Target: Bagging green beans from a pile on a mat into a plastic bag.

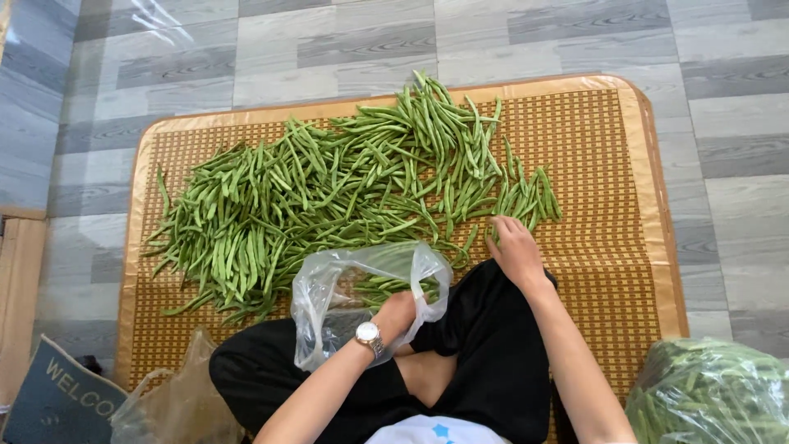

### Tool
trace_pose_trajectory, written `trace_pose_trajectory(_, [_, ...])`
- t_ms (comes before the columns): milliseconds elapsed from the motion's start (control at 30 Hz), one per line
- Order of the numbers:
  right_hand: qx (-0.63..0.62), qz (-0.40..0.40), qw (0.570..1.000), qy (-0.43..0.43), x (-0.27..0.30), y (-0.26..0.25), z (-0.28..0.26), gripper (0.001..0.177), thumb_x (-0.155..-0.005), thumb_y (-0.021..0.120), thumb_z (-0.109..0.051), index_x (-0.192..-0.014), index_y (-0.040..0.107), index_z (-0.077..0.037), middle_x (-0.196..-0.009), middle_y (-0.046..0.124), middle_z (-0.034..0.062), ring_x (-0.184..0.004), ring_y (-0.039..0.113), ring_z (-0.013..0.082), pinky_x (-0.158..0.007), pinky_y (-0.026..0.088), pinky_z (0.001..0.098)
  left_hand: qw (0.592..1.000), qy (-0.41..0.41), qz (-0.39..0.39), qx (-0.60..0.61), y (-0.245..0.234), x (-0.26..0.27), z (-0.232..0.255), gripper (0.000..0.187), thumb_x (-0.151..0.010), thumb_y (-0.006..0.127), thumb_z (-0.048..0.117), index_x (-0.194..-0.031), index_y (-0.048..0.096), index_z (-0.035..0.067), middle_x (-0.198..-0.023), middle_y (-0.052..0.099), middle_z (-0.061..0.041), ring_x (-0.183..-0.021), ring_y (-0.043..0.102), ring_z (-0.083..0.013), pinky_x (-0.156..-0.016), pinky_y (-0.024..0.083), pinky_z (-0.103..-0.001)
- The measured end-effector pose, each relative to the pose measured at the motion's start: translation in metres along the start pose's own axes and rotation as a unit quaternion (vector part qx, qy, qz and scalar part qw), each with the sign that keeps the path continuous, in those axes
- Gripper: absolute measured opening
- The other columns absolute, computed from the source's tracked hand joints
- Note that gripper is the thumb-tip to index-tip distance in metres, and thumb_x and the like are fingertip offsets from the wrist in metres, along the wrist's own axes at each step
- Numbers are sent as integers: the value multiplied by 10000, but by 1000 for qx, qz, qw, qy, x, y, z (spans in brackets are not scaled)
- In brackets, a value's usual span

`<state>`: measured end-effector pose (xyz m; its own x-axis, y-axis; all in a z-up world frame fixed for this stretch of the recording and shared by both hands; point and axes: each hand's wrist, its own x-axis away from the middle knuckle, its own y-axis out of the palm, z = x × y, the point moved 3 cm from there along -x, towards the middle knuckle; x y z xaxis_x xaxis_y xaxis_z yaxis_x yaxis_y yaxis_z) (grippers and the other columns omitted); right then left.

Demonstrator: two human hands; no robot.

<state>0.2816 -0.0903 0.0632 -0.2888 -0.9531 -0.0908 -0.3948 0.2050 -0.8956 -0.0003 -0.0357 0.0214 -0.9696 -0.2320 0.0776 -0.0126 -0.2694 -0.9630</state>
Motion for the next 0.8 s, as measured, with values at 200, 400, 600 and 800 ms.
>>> trace_pose_trajectory(200, [-25,-107,993,36,-41,36,16,455,-1025,564,-159,-1473,502,-116,-1259,588,159,-1250,606,342,-1095,489,449,994,-63,-83,43,-22,8,-4,227,-900,631,189,-691,557,144,-639,632,-75,-609,694,-298,-543,557,-400])
trace_pose_trajectory(400, [-13,-161,982,99,-58,44,16,507,-1015,591,-213,-1506,468,-216,-1269,554,165,-1240,610,375,-987,568,482,918,-154,-277,240,-135,14,-23,184,-812,605,162,-747,622,-9,-748,681,-306,-798,692,-505,-680,555,-555])
trace_pose_trajectory(600, [-56,-158,981,98,-70,56,19,405,-1064,541,-208,-1469,542,-208,-1141,486,165,-986,627,316,-688,540,398,893,-205,-278,289,-238,-45,-40,360,-1024,480,362,-877,650,81,-770,738,-169,-769,753,-311,-734,570,-431])
trace_pose_trajectory(800, [-53,-195,970,133,-76,47,14,408,-1089,500,-250,-1496,512,-238,-1142,490,191,-963,629,307,-626,507,382,945,-196,-195,174,-168,-134,-71,397,-984,522,417,-897,636,47,-872,695,-234,-923,693,-438,-773,550,-544])
